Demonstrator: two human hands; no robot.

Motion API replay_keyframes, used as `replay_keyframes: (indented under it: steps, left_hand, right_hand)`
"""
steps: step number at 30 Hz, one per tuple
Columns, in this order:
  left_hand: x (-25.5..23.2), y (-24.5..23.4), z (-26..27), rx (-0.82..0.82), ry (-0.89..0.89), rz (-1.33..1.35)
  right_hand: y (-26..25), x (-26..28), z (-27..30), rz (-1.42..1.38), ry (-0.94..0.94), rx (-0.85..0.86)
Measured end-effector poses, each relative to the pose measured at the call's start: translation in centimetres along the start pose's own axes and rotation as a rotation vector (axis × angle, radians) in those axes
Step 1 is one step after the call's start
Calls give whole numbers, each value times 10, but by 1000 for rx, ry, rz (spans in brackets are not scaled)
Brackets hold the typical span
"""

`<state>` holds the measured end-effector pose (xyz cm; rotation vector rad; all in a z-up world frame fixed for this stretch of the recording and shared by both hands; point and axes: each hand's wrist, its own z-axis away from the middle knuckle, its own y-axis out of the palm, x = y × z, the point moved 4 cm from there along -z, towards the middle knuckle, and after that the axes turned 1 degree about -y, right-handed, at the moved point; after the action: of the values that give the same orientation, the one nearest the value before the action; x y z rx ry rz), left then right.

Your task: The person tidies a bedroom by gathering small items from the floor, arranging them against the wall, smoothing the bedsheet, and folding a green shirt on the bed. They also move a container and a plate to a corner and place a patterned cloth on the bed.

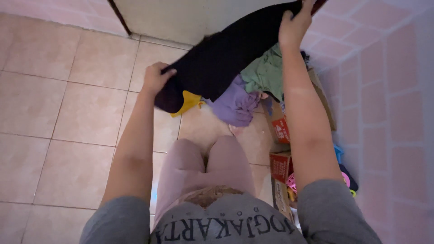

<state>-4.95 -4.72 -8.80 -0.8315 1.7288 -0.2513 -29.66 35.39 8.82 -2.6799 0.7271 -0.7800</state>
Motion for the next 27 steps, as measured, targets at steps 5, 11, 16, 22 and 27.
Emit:
replay_keyframes:
  steps: [5,11,16,22,27]
  left_hand:
    - [7,5,-31,-68,-335,197]
    - [0,97,-79,-149,-47,181]
    - [22,205,-89,110,-195,199]
    - [47,299,-63,243,-280,379]
    - [50,328,-16,359,-1267,341]
  right_hand:
    - [-28,-35,24,130,153,-30]
    - [-56,-100,66,277,544,57]
    - [-66,-187,112,401,618,164]
    - [-58,-247,158,528,721,559]
    - [-32,-244,139,489,605,845]
